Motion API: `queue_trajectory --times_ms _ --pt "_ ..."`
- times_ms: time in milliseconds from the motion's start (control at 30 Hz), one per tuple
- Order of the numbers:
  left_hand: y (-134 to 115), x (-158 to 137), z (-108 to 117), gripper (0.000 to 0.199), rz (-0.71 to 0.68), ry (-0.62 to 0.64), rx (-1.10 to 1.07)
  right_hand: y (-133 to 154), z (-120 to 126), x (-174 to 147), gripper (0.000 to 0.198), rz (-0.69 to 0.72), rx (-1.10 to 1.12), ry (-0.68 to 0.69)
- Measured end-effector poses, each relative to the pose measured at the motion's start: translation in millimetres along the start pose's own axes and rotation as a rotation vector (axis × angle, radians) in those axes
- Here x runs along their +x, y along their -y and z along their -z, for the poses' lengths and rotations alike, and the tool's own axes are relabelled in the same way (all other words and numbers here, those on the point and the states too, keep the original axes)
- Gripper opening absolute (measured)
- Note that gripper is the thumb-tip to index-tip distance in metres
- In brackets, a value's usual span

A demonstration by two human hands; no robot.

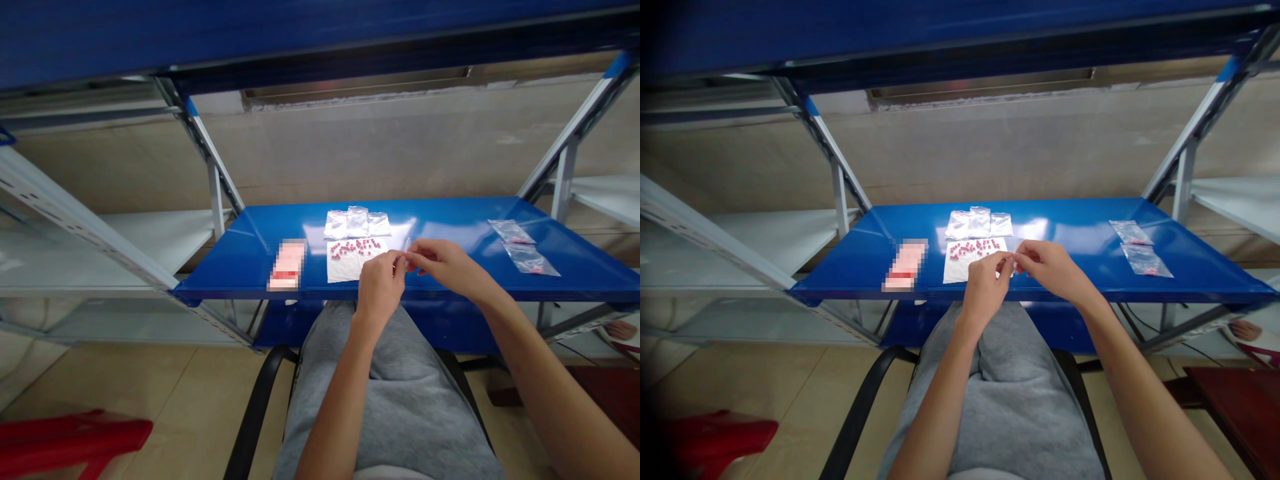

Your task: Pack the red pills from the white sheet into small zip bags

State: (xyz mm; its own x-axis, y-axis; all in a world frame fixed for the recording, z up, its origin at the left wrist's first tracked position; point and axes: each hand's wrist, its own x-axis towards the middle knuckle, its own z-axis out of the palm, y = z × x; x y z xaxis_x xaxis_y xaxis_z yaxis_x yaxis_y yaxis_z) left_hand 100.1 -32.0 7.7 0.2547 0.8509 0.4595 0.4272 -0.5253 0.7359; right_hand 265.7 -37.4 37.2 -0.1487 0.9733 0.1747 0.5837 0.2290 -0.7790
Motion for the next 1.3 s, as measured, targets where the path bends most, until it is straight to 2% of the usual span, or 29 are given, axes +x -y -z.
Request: queue_trajectory --times_ms 300,433,533,633,733,833,933,1033,1200,1300 --pt "4 3 4 0.016 0.007 0.016 0.007 4 -9 0 0.026 0.024 -0.211 -0.079" --pt "9 6 9 0.014 0.063 -0.048 0.031 9 -15 -4 0.022 0.011 -0.341 -0.185" --pt "8 5 11 0.01 0.115 -0.098 0.01 18 -18 -9 0.023 -0.07 -0.477 -0.258" --pt "1 2 9 0.019 0.049 -0.143 -0.012 27 -19 -14 0.027 -0.115 -0.563 -0.297" --pt "-7 -2 6 0.029 -0.056 -0.132 -0.04 33 -18 -17 0.031 -0.068 -0.554 -0.29" --pt "-12 -4 4 0.028 -0.022 -0.136 -0.11 36 -15 -19 0.03 -0.034 -0.525 -0.277" --pt "-10 -3 4 0.024 0.059 -0.085 -0.188 37 -13 -20 0.029 -0.001 -0.469 -0.219" --pt "-4 -3 6 0.027 0.055 0.03 -0.201 37 -14 -20 0.028 0.008 -0.47 -0.166" --pt "3 -7 13 0.03 0.01 0.184 -0.079 41 -21 -26 0.026 -0.161 -0.672 -0.17" --pt "2 -8 17 0.037 0.031 0.156 -0.037 43 -25 -30 0.028 -0.202 -0.743 -0.201"
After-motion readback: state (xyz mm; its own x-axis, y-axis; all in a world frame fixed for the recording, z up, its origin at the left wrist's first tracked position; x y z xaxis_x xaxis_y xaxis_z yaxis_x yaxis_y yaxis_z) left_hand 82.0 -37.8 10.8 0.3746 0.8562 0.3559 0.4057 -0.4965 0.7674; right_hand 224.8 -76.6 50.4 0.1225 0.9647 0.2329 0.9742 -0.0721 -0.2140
